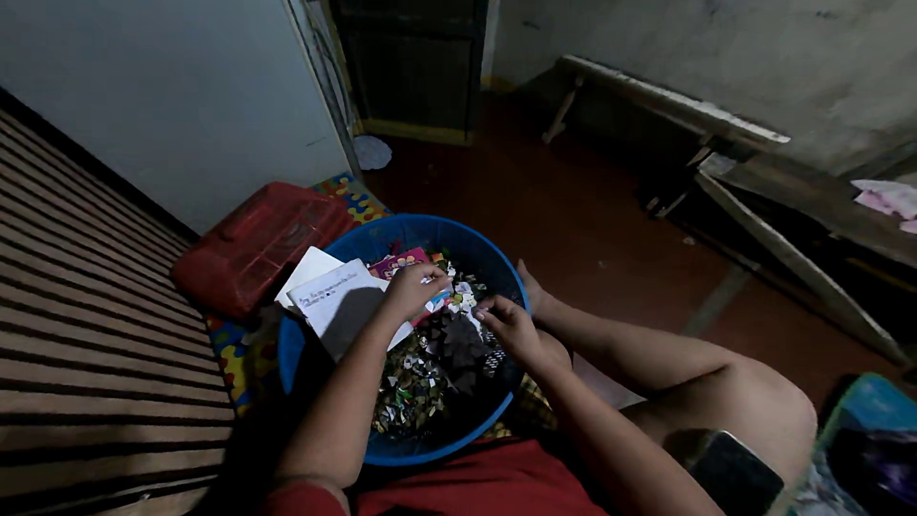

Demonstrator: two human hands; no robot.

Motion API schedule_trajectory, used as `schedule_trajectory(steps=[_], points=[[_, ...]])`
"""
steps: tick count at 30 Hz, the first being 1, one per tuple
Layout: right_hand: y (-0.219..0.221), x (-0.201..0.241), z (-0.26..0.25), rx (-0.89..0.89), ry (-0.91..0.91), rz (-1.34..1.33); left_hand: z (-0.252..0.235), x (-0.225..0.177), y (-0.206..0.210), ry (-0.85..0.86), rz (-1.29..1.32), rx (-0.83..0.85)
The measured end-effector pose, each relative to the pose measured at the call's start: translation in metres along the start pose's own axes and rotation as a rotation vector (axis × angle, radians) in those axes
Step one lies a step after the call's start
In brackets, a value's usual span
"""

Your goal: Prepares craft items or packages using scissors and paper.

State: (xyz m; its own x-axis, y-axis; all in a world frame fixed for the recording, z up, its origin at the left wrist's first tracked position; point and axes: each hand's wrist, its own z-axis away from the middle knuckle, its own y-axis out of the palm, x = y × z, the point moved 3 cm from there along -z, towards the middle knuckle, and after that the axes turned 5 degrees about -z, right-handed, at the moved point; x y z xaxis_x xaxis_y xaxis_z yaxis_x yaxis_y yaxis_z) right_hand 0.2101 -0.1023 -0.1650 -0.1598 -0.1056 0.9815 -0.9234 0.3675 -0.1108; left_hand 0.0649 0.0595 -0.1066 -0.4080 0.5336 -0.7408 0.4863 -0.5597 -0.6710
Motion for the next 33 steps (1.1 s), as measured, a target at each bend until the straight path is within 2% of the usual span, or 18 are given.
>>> schedule_trajectory(steps=[3,8,13,19,24,29,33], points=[[0.003,0.001,-0.004,0.067,0.067,-0.009,0.003,-0.012,0.016,-0.014,-0.021,0.132],[0.002,-0.002,0.0,-0.007,0.026,-0.066,0.011,-0.024,0.044,0.082,-0.02,0.28],[-0.002,0.001,0.002,-0.124,0.01,-0.086,0.011,-0.027,0.037,0.078,0.001,0.348],[-0.001,0.004,0.002,-0.089,-0.027,-0.12,0.011,-0.027,0.031,0.047,-0.079,0.347],[-0.002,0.001,0.003,-0.12,-0.095,-0.115,0.012,-0.028,0.034,0.093,-0.095,0.352],[-0.004,-0.001,0.004,-0.157,-0.174,-0.253,0.011,-0.03,0.034,0.113,-0.047,0.335],[-0.01,-0.006,0.004,-0.191,-0.189,-0.395,0.006,-0.017,0.027,0.029,-0.027,0.293]])
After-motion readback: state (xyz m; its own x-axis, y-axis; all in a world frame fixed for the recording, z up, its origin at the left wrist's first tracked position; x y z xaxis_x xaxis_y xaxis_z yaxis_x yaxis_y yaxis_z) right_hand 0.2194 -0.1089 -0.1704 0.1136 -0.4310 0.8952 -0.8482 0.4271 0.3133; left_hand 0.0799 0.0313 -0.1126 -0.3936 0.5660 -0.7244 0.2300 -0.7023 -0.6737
